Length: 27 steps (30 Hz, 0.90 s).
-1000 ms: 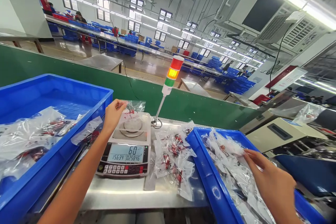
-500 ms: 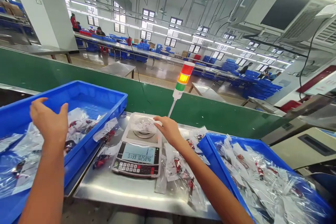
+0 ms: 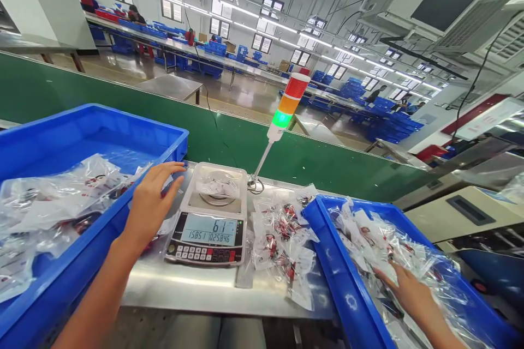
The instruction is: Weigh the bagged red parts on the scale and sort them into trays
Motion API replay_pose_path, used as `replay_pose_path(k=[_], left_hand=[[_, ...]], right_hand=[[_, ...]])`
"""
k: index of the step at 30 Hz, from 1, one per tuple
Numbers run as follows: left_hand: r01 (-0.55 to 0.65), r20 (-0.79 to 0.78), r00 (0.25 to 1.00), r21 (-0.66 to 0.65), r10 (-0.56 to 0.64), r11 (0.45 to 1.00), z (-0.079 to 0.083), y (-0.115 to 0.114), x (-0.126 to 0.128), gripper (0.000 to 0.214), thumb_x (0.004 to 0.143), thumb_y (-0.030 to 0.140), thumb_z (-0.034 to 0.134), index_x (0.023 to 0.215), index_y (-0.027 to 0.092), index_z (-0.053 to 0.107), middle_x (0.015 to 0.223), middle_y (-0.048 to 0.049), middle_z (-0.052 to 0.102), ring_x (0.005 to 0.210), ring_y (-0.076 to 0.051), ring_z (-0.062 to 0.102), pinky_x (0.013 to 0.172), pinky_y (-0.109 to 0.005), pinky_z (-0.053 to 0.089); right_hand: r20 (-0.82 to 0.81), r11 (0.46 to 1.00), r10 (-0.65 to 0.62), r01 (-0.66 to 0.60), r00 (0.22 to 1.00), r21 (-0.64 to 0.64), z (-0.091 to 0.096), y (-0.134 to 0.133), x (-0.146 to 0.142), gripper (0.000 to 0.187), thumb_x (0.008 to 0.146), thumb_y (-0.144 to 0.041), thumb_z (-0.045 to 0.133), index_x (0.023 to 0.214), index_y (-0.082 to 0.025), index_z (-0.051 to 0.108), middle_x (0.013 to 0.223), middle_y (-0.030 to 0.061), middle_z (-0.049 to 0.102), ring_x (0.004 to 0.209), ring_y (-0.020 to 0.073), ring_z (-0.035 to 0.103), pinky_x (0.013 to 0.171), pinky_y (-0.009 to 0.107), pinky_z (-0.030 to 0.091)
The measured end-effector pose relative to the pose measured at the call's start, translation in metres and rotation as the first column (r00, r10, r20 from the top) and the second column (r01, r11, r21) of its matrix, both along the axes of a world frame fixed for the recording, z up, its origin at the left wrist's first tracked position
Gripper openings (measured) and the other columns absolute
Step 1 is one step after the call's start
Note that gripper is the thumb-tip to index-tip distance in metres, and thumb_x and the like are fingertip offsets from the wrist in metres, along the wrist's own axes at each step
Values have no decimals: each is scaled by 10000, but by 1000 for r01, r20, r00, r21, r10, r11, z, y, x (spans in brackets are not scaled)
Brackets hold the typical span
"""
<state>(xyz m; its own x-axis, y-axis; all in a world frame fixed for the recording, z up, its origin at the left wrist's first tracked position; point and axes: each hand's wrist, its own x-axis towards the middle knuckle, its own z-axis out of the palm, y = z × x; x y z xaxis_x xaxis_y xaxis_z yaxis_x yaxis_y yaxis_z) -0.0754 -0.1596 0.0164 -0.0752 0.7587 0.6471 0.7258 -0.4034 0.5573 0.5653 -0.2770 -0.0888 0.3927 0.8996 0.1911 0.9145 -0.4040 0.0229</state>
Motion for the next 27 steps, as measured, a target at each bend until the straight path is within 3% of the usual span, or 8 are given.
replay_pose_path(k=[2,5,10,14,17,22,24,27], left_hand=[[49,-9,999,-16,-50,999,-1,8,10,277,971,410,450,1067,244,650,1181,-58,708,1163,-262,633,1051,-444,499],[111,-32,993,-41,-112,993,-3,18,23,296,972,400,438,1060,220,656,1174,-78,705,1156,-261,625,1061,-442,483],[183,-81,977,-154,-196,971,-9,32,38,289,965,357,426,1026,206,664,1168,-94,700,1188,-267,592,1072,-448,461],[220,-136,954,-281,-266,934,-17,45,49,244,931,310,458,957,209,679,1088,-87,718,1127,-277,607,1007,-455,492],[234,-151,944,-318,-293,919,-24,58,56,167,857,297,565,908,213,700,1045,-85,737,1102,-295,620,960,-448,511],[188,-148,956,-349,-252,918,-31,77,63,109,761,210,587,678,227,656,872,-93,740,971,-311,660,861,-428,530],[167,-129,967,-329,-219,929,-25,78,62,118,766,218,569,673,228,641,867,-92,738,946,-310,665,859,-434,525],[143,-75,983,-273,-169,951,-5,69,49,132,808,305,555,767,237,660,928,-66,746,947,-288,669,888,-429,520]], right_hand=[[-195,997,-53,41,979,-65,-19,-17,3,587,782,-627,370,1083,-198,635,1129,202,742,1021,419,708,906,536,533],[-379,994,-105,84,919,-69,-27,-24,-9,553,724,-666,414,1000,-245,644,991,146,786,986,426,725,871,530,542],[-460,994,-110,108,881,-31,-9,-15,-31,386,727,-640,467,725,-319,682,770,95,784,815,420,742,722,513,532],[-455,990,-129,138,881,-13,10,-16,-45,394,670,-638,506,674,-294,697,717,80,772,770,414,735,621,463,519],[-385,988,-144,155,911,-2,35,-26,-55,417,673,-642,472,682,-281,681,733,82,774,747,388,728,609,435,512],[-177,979,-137,161,975,128,98,-38,-84,424,727,-646,390,720,-301,636,769,100,770,697,375,704,576,440,479],[-127,980,-76,97,989,173,124,-33,-104,423,734,-651,386,727,-304,629,774,98,768,712,377,705,573,436,468],[-117,972,51,-22,992,236,153,-11,-144,432,742,-665,413,730,-293,634,761,89,762,720,362,710,573,408,462]])
